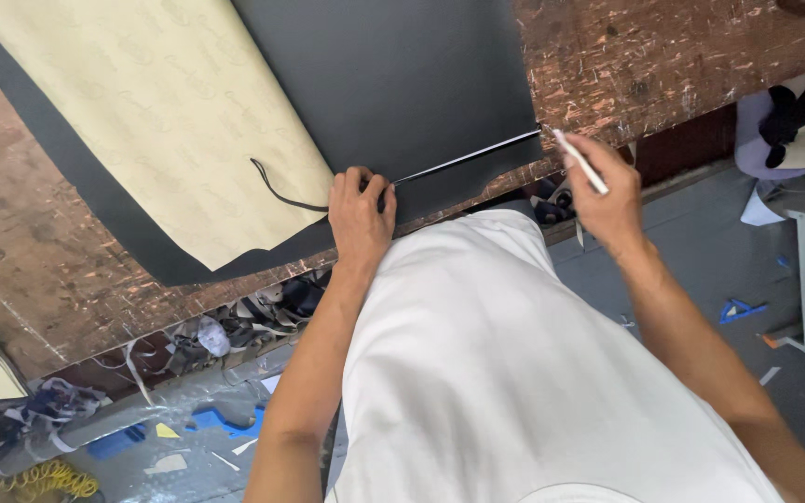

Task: The person cuts a piece of black vinyl upholstery fabric with scissors, trimming along its edge on a workbench. They then unfold the material, measure it with a tape measure, and mark a straight line on the fabric with a pen.

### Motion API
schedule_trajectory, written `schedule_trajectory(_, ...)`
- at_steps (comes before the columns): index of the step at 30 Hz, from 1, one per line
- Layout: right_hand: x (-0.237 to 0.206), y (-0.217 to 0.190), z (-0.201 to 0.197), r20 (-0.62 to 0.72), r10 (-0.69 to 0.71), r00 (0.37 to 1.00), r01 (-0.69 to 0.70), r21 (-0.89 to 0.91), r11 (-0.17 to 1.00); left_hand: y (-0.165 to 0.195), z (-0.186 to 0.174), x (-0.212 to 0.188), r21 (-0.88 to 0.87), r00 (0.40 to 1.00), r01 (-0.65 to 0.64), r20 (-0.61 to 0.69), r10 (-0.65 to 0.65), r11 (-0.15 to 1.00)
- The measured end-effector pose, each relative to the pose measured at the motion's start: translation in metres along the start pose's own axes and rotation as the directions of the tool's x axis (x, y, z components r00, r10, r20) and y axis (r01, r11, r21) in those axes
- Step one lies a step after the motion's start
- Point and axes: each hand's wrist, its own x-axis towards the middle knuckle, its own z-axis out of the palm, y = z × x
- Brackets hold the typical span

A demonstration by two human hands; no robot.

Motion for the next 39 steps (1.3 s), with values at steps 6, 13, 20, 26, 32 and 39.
schedule_trajectory(6, 0.008, -0.015, 0.042, 0.218, -0.143, 0.965, 0.144, 0.015, 0.99, -0.002, -0.001, 0.003, 0.007, 0.999, -0.044, -0.006, 0.045, 0.999)
schedule_trajectory(13, 0.016, -0.015, 0.061, 0.271, -0.14, 0.952, 0.139, 0.023, 0.99, -0.004, 0.001, 0.004, 0.016, 0.999, -0.044, -0.005, 0.044, 0.999)
schedule_trajectory(20, 0.019, -0.009, 0.065, 0.262, -0.183, 0.948, 0.189, 0.001, 0.982, -0.006, 0.004, 0.004, 0.031, 0.999, -0.035, 0.023, 0.034, 0.999)
schedule_trajectory(26, 0.021, -0.007, 0.062, 0.31, -0.147, 0.939, 0.167, -0.039, 0.985, -0.006, 0.004, 0.003, 0.033, 0.999, -0.04, 0.022, 0.039, 0.999)
schedule_trajectory(32, 0.023, -0.011, 0.06, 0.296, -0.17, 0.94, 0.188, -0.031, 0.982, -0.004, 0.002, 0.004, 0.017, 0.999, -0.031, 0.013, 0.031, 0.999)
schedule_trajectory(39, 0.026, -0.012, 0.06, 0.33, -0.124, 0.936, 0.141, -0.028, 0.99, -0.003, 0.001, 0.003, 0.046, 0.999, -0.014, 0.048, 0.012, 0.999)
